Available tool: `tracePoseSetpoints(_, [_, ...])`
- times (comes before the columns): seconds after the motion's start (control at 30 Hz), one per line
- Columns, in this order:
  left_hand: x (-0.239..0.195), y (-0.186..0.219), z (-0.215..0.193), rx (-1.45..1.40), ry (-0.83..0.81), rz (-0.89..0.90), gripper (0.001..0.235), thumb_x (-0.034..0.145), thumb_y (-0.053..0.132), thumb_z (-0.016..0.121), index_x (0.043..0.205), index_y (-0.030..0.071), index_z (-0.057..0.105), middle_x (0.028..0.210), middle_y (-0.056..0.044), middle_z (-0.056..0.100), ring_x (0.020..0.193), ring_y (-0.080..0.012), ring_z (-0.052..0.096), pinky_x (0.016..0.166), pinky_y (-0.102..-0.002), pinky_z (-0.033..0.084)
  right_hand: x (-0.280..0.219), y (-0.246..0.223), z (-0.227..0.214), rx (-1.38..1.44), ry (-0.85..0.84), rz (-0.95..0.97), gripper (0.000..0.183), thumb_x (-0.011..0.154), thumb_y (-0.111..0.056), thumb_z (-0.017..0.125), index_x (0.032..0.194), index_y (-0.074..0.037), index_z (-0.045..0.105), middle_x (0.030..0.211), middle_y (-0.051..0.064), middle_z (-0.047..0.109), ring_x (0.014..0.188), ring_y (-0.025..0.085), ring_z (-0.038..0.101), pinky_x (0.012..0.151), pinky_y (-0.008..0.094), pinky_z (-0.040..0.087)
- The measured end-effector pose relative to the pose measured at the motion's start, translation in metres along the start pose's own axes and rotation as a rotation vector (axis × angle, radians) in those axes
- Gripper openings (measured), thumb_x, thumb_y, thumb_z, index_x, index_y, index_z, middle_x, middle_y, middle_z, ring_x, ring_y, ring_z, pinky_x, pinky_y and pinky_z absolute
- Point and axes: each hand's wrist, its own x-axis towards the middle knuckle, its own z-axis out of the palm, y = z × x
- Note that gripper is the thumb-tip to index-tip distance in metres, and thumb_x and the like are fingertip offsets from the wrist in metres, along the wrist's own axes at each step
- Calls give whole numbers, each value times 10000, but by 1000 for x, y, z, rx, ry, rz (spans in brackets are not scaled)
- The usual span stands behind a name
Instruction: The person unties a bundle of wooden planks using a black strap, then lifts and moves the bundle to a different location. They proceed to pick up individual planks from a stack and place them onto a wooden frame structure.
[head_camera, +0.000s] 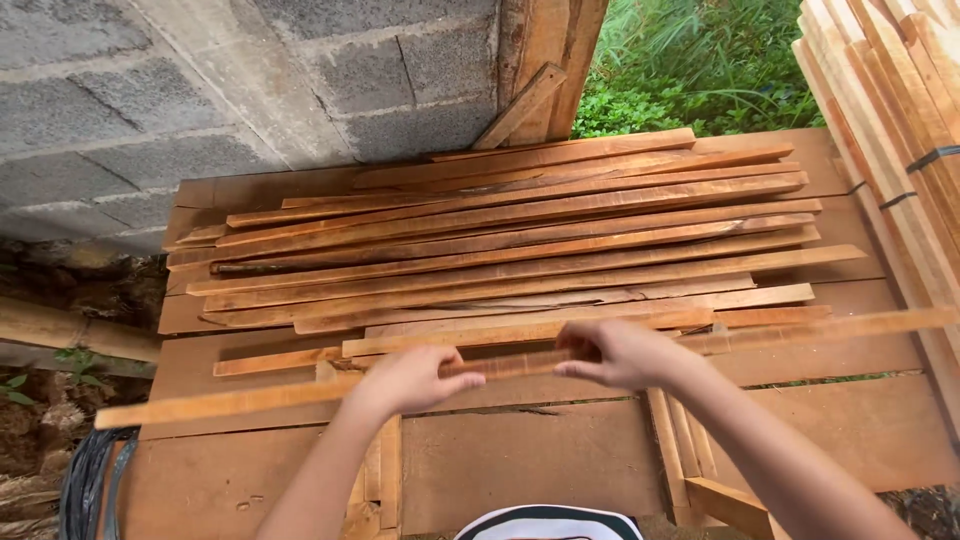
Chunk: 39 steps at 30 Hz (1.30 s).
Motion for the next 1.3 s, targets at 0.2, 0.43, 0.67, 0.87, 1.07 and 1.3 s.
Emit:
tracePoseSetpoints(0.2, [29,-50,64,-204,-116,-35,578,901,641,601,1082,109,733,1002,-128,765,1103,-334,694,929,-428,518,1,1,52,-30,-53,29,439,905,-496,681,1172,-149,716,1044,90,730,995,343,716,838,454,574])
tracePoseSetpoints(0.43, [116,-114,137,-12,-14,-98,539,820,659,687,1161,241,682,1206,-61,726,1246,-290,642,1029,-443,505,77,87,143,-125,161,-110,504,859,-544,754,1158,-144,679,1026,87,656,1038,364,666,879,472,570])
tracePoseSetpoints(0.67, [190,-173,216,140,106,-11,413,847,477,755,1170,264,611,1147,2,678,1139,-282,664,984,-504,502,120,132,200,-333,257,-76,510,810,-608,745,1153,-250,630,1077,-2,593,1055,261,607,854,414,561])
tracePoseSetpoints(0.87, [203,-173,251,293,218,-39,448,863,424,725,1272,346,561,1201,79,598,1204,-232,563,1029,-500,406,136,152,219,-335,238,24,494,816,-640,707,1158,-293,628,1069,-42,628,1078,213,631,865,400,511])
tracePoseSetpoints(1.07, [154,-130,248,227,380,-28,554,871,492,709,1336,232,558,1313,-5,597,1296,-252,520,1125,-486,320,120,149,226,-250,239,39,480,901,-662,603,1161,-263,668,1048,11,703,1053,236,684,870,423,489])
tracePoseSetpoints(1.3, [119,-131,287,125,390,-53,441,975,554,559,1280,242,616,1287,14,646,1271,-212,553,1126,-451,308,81,136,265,-218,220,59,498,929,-645,579,1206,-243,679,1082,13,734,1065,236,694,879,422,474])
